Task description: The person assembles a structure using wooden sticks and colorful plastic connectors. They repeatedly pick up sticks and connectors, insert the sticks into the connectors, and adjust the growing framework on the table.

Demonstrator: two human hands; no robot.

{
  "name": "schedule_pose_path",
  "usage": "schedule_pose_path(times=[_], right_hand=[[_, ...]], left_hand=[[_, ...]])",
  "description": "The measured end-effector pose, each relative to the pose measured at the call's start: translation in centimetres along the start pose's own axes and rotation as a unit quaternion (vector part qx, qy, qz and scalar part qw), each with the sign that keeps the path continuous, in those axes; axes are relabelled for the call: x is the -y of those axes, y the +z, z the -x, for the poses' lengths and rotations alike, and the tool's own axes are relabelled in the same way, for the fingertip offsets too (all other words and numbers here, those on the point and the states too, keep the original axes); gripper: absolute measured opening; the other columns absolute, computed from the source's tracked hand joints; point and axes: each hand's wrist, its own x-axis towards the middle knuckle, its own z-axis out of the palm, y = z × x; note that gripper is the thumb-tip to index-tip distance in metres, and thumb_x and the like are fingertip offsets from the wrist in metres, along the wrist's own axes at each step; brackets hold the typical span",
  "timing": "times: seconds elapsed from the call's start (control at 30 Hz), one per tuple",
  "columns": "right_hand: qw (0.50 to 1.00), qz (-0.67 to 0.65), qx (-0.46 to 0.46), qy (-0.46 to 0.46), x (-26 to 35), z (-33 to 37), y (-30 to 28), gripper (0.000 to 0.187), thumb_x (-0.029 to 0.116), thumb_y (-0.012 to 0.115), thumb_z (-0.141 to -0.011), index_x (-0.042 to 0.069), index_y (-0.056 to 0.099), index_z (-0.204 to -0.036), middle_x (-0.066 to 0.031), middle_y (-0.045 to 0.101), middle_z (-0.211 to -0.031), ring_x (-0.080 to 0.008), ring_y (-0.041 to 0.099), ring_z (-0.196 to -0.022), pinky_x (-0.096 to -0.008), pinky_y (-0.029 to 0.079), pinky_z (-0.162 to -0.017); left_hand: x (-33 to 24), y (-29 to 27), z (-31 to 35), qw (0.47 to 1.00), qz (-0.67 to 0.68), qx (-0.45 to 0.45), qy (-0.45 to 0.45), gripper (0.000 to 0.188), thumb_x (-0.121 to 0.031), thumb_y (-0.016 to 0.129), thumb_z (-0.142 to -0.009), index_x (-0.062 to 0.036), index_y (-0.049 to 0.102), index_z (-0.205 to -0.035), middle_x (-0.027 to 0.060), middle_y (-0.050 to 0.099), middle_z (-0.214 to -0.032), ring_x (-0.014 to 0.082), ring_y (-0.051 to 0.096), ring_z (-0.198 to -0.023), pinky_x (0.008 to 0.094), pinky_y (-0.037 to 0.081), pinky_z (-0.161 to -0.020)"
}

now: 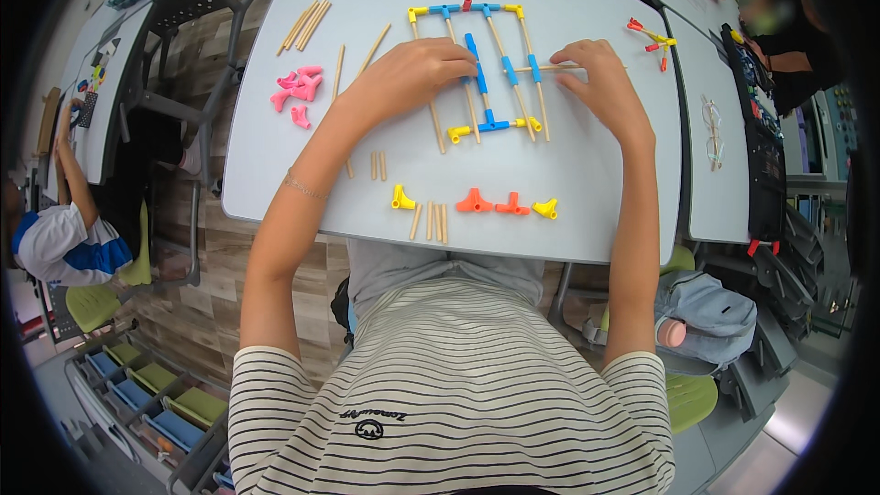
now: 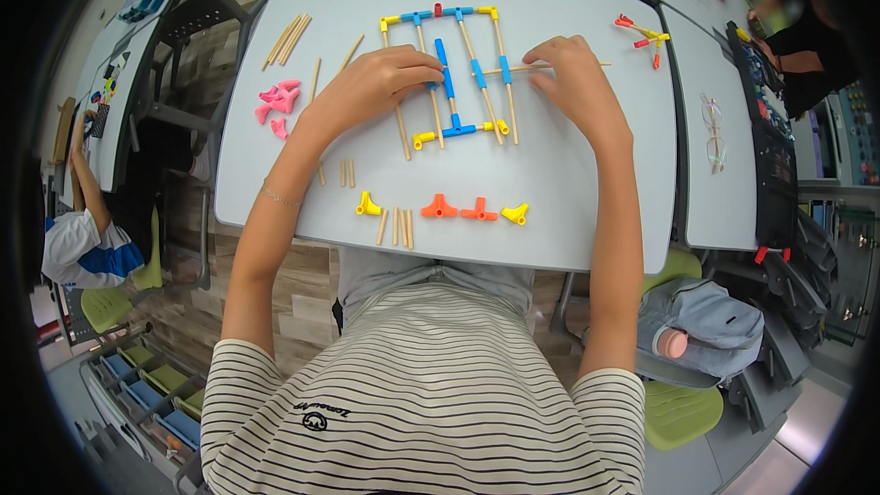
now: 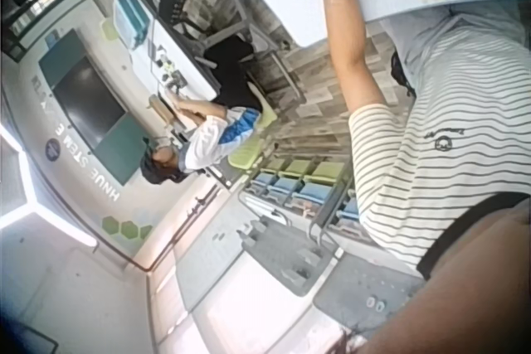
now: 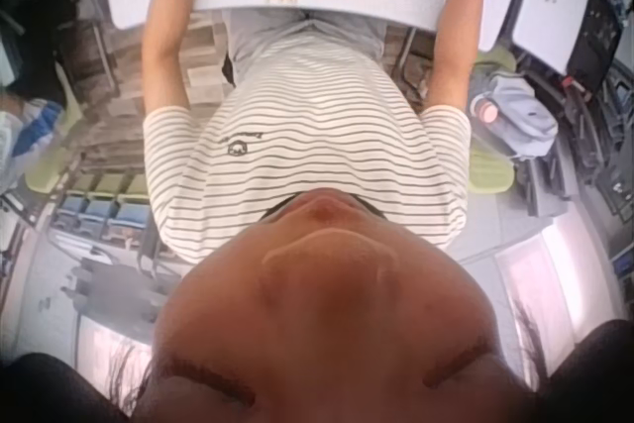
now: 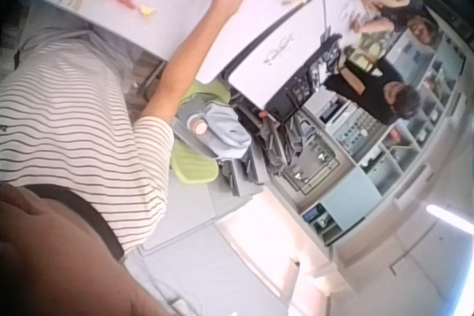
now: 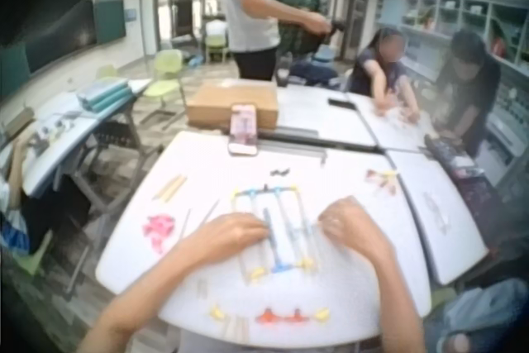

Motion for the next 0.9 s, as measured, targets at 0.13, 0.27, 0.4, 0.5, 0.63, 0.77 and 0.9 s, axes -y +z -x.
schedule_pose_path(times=[0.13, 0.27, 0.4, 0.5, 0.63, 0.77, 0.9], right_hand=[[0.999, -0.042, 0.022, -0.015, -1.1, -0.8, 1.1, 0.01, 0.007, 0.071, -0.085, 0.004, 0.074, -0.095, -0.0088, 0.072, -0.098, -0.0222, 0.064, -0.098, -0.0345, 0.051, -0.089], [0.989, -0.143, 0.009, 0.034, -1.0, -1.0, 0.6, 0.007, 0.005, 0.071, -0.086, 0.001, 0.071, -0.091, -0.0096, 0.071, -0.091, -0.0217, 0.066, -0.083, -0.033, 0.052, -0.077], [0.985, -0.17, -0.006, 0.022, -1.9, -1.5, 0.4, 0.005, 0.001, 0.07, -0.084, -0.001, 0.067, -0.088, -0.0097, 0.068, -0.086, -0.0211, 0.065, -0.077, -0.0322, 0.051, -0.072], [0.981, -0.195, -0.012, 0.013, -1.9, -1.5, 0.7, 0.006, -0.001, 0.07, -0.083, -0.002, 0.065, -0.086, -0.0094, 0.067, -0.085, -0.0206, 0.065, -0.077, -0.0321, 0.051, -0.072], [0.981, -0.193, -0.027, -0.008, -1.8, -1.3, 1.1, 0.007, -0.001, 0.07, -0.083, -0.002, 0.064, -0.085, -0.0084, 0.065, -0.084, -0.0198, 0.065, -0.076, -0.032, 0.051, -0.07], [0.983, -0.162, -0.071, -0.041, -0.9, -0.8, 0.3, 0.01, -0.002, 0.073, -0.081, -0.001, 0.063, -0.084, -0.0067, 0.063, -0.081, -0.0188, 0.065, -0.074, -0.0297, 0.051, -0.067], [0.974, -0.128, -0.165, -0.093, 0.4, -0.3, -0.1, 0.012, -0.001, 0.076, -0.08, 0.001, 0.064, -0.083, -0.0051, 0.063, -0.08, -0.0175, 0.065, -0.072, -0.0283, 0.05, -0.062]], left_hand=[[-0.5, -1.2, 0.6, 0.998, 0.011, -0.021, -0.049, 0.023, -0.008, 0.07, -0.089, -0.0067, 0.073, -0.111, 0.0092, 0.071, -0.114, 0.0253, 0.066, -0.108, 0.0371, 0.055, -0.092], [-1.0, -3.4, 1.3, 0.973, 0.012, -0.078, -0.218, 0.024, -0.018, 0.071, -0.091, -0.0048, 0.072, -0.111, 0.0091, 0.072, -0.109, 0.0221, 0.068, -0.099, 0.0325, 0.056, -0.084], [-1.1, -5.0, 2.0, 0.928, 0.099, -0.04, -0.358, 0.034, -0.032, 0.071, -0.093, -0.0024, 0.072, -0.108, 0.0098, 0.071, -0.096, 0.0163, 0.068, -0.082, 0.0286, 0.055, -0.073], [-1.6, -5.2, 2.3, 0.9, 0.162, -0.021, -0.403, 0.039, -0.039, 0.069, -0.094, -0.0019, 0.071, -0.107, 0.0085, 0.07, -0.087, 0.0129, 0.065, -0.074, 0.0256, 0.052, -0.068], [-2.4, -5.0, 2.3, 0.88, 0.188, -0.042, -0.434, 0.038, -0.038, 0.068, -0.095, -0.0023, 0.07, -0.106, 0.0054, 0.068, -0.084, 0.0098, 0.063, -0.072, 0.021, 0.048, -0.065], [-4.2, -5.5, 1.3, 0.876, 0.252, -0.129, -0.39, 0.033, -0.034, 0.066, -0.098, -0.0023, 0.068, -0.107, 0.0043, 0.068, -0.086, 0.0088, 0.063, -0.075, 0.0205, 0.049, -0.067], [-6.8, -6.3, -0.4, 0.902, 0.236, -0.21, -0.293, 0.03, -0.029, 0.062, -0.101, -0.0014, 0.067, -0.111, 0.0065, 0.07, -0.094, 0.011, 0.066, -0.084, 0.0224, 0.052, -0.077]])
